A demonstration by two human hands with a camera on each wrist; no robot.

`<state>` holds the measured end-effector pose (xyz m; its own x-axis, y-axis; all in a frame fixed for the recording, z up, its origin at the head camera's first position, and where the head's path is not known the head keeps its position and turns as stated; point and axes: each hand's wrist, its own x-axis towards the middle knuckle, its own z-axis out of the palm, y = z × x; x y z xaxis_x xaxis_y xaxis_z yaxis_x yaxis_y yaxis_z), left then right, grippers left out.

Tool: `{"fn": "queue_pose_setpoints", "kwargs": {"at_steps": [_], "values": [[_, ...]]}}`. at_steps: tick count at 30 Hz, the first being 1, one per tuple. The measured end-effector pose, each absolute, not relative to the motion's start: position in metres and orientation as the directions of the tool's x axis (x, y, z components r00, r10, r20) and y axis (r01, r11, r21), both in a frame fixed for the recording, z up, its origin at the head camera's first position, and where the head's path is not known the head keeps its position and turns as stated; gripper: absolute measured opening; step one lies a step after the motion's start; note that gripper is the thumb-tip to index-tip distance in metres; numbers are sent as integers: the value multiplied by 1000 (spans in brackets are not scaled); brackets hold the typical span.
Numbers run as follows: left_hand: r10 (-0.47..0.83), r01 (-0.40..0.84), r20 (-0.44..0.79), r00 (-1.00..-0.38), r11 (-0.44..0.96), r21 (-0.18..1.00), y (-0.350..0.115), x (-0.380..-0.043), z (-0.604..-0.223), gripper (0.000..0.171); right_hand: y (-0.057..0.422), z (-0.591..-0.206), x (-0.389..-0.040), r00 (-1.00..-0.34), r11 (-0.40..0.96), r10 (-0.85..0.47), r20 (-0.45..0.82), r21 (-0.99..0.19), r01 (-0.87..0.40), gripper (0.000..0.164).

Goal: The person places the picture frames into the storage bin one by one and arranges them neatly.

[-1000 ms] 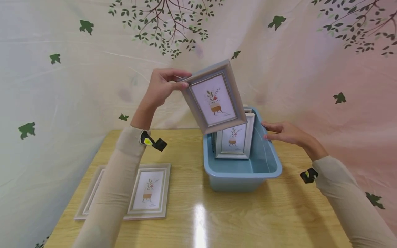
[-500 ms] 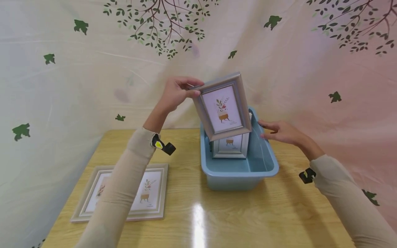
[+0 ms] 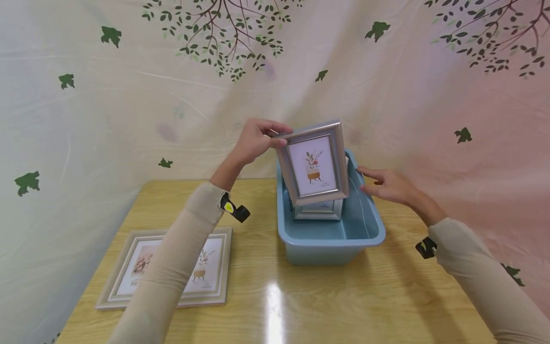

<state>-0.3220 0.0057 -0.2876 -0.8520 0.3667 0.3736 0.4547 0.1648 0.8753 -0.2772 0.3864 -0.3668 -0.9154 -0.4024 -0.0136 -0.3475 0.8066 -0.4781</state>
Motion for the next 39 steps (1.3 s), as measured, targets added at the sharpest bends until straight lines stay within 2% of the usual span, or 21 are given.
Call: {"fn": "queue_pose_setpoints", "kwargs": {"at_steps": [7,14,26,39], "values": [[386,422,323,-864,205,883,12,-322,-300,22,384,-371,-277,-899,781,-432,75,-468,-414,63],[408,415,296,-864,243,877,19,-323,-312,23,382,-377,-277,-898,778,-407,166,-451,-436,56],[467,452,265,-843,351,820,28,-324,-329,22,382,-390,-278,-868,764,-397,298,-416,-493,49],[518,448,211,-829,390,804,31,-330,-346,21,382,-387,-281,-863,789,-413,292,-359,-499,51]]}}
